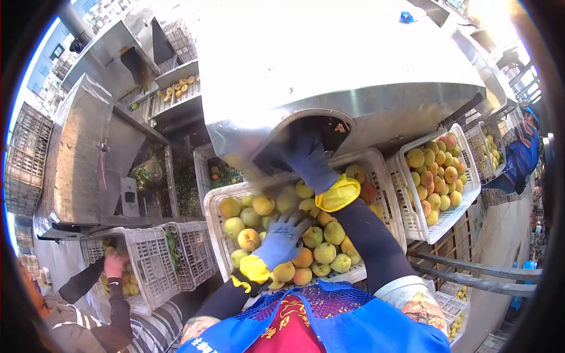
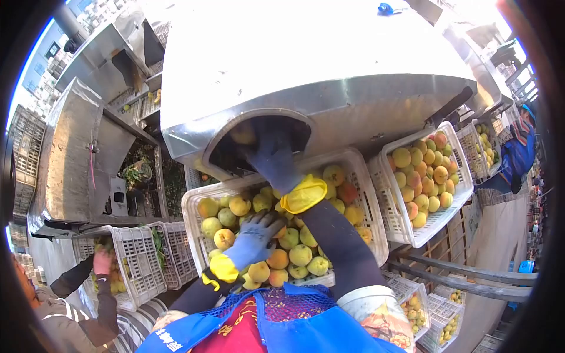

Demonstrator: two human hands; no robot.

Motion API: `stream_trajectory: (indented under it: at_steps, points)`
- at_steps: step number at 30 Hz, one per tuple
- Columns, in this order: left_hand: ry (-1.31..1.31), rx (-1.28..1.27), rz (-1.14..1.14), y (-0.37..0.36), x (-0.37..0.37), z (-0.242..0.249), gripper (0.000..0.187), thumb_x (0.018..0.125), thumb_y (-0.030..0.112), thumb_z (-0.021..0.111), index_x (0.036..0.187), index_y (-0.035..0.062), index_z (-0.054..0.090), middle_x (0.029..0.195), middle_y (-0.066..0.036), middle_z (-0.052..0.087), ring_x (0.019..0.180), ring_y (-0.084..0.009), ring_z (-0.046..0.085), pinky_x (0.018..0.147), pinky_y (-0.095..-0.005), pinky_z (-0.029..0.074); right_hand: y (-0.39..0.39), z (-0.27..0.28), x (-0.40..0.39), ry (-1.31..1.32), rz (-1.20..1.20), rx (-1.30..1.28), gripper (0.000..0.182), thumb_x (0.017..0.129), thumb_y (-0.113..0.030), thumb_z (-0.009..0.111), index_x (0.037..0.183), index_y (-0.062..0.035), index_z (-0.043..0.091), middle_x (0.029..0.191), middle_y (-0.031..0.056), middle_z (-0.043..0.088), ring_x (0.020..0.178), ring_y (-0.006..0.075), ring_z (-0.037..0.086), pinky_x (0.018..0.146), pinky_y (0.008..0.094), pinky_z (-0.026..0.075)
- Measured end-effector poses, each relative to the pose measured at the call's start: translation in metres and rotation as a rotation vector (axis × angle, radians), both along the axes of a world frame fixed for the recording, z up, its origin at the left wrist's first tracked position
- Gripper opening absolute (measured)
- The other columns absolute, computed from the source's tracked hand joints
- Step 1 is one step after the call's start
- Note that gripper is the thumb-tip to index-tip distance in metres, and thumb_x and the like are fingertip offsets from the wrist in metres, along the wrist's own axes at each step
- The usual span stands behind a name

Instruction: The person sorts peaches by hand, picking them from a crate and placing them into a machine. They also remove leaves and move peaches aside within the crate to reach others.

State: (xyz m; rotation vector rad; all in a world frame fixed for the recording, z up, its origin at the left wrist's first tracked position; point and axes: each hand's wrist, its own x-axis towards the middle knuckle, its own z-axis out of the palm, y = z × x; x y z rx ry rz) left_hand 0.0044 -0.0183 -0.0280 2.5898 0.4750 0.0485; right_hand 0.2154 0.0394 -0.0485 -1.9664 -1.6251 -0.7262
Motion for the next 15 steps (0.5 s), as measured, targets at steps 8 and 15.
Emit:
stream_trajectory:
  at_steps: [8,15]
  points:
    - [0.142,-0.224,0.142,0.019,0.004,0.010,0.070,0.073,0.027,0.078,0.137,0.0112,0.056,0.129,-0.018,0.058,0.119,-0.0362,0.056,0.099,-0.0476,0.046,-0.114,0.031,0.003,0.271,0.604,-0.516,0.064,0.081,-0.011,0.062,0.144,-0.0125,0.050,0.138,0.0160,0.056,0.125,0.0362,0.054,0.107,0.0536,0.040]
    - [-0.830,-1.857,0.750,0.011,-0.037,-0.025,0.047,0.093,0.022,0.068,0.135,0.0040,0.054,0.132,-0.015,0.059,0.123,-0.0326,0.057,0.102,-0.0464,0.052,-0.109,-0.030,-0.006,0.011,0.509,-0.813,0.072,0.082,-0.025,0.068,0.149,-0.0111,0.046,0.136,0.0125,0.058,0.130,0.0333,0.050,0.110,0.0515,0.036]
